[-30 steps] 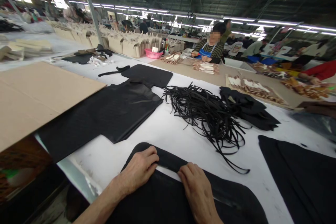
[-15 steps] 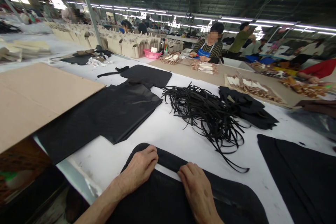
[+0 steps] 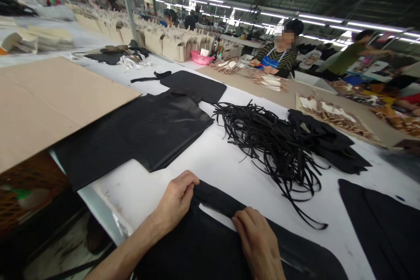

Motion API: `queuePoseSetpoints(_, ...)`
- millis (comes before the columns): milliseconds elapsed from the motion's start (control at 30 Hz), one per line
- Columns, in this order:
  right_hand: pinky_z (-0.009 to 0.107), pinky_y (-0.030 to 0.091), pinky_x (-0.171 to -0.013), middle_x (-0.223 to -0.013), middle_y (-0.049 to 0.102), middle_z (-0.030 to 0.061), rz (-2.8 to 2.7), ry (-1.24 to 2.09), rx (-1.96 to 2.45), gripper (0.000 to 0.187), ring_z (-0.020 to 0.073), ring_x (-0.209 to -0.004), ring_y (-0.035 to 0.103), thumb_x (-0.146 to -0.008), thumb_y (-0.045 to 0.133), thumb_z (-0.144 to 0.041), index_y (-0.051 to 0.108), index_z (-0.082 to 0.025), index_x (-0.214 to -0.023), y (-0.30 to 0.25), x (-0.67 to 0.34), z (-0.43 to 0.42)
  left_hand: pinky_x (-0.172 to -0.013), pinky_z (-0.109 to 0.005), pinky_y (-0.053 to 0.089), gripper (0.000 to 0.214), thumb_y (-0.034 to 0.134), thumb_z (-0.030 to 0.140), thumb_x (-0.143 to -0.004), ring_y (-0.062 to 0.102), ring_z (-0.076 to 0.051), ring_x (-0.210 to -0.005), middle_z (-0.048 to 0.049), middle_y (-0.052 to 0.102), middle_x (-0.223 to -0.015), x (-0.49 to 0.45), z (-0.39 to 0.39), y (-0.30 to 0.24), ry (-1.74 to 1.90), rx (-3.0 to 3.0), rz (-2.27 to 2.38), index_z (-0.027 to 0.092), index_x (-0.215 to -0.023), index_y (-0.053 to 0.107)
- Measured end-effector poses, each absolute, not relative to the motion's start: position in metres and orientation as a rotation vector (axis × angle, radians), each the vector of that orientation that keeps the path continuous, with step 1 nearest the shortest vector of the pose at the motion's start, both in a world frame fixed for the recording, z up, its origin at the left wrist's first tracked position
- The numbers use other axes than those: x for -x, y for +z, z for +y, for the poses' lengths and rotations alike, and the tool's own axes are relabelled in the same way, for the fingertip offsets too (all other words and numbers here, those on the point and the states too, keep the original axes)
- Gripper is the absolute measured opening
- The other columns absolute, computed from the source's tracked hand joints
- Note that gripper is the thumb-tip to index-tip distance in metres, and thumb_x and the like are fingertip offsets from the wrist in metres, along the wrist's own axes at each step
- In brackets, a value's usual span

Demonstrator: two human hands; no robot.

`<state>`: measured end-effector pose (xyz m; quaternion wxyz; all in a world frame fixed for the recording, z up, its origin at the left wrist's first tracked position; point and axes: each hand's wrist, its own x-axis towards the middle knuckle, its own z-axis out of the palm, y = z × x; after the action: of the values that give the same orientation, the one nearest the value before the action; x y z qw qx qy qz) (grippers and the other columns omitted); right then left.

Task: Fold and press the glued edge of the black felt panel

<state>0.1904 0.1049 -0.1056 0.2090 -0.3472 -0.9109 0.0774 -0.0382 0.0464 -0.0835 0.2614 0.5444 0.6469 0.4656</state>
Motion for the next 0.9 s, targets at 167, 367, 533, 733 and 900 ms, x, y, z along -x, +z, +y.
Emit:
queuePoseSetpoints(167,0.032,0.037,-0.065,-0.075,0.054,0.0029,-2.623,0.174,0.911,0.030,0.0182,-0.070,0.050,-0.097,0.031,-0.027,0.057,-0.023,-0.082,-0.110,-0.196,0.109,-0.071,-0.028,0.043,0.023,0.034,0.008,-0.082,0.053,-0.015,-0.078,-0.0029,0.054,-0.089,0.039,0.045,-0.084,1.163,-1.590,1.769,0.021,-0.087,0.051)
queuePoseSetpoints(367,0.033,0.034,-0.065,-0.073,0.053,0.0029,-2.729,0.012,0.802,0.027,0.0184,-0.068,0.048,-0.095,0.032,-0.017,0.057,-0.021,-0.085,-0.109,-0.202,0.112,-0.080,-0.031,0.045,0.035,0.043,0.004,-0.073,0.054,-0.019,-0.092,-0.0028,0.054,-0.103,0.040,0.044,-0.087,0.841,-1.767,1.870,0.024,-0.100,0.052)
queuePoseSetpoints(533,0.033,0.034,-0.064,-0.073,0.053,0.0032,-2.701,0.013,0.799,0.027,0.0181,-0.067,0.047,-0.094,0.032,-0.018,0.057,-0.022,-0.085,-0.107,-0.200,0.111,-0.078,-0.029,0.046,0.033,0.038,0.005,-0.077,0.054,-0.017,-0.090,-0.0037,0.053,-0.102,0.040,0.044,-0.086,0.892,-1.783,1.857,0.023,-0.099,0.053)
queuePoseSetpoints(733,0.033,0.034,-0.065,-0.074,0.054,0.0033,-2.674,0.038,0.824,0.025,0.0189,-0.067,0.048,-0.092,0.034,-0.016,0.057,-0.022,-0.085,-0.104,-0.199,0.109,-0.077,-0.028,0.045,0.030,0.035,0.005,-0.080,0.053,-0.016,-0.087,-0.0042,0.054,-0.096,0.039,0.043,-0.083,1.050,-1.783,1.790,0.021,-0.095,0.054)
queuePoseSetpoints(900,0.033,0.036,-0.065,-0.077,0.057,0.0038,-2.657,0.020,0.817,0.025,0.0187,-0.069,0.051,-0.093,0.035,-0.016,0.058,-0.022,-0.089,-0.106,-0.200,0.110,-0.079,-0.029,0.045,0.027,0.045,0.005,-0.077,0.052,-0.017,-0.089,-0.0032,0.054,-0.097,0.038,0.042,-0.081,0.883,-1.820,1.717,0.022,-0.096,0.055)
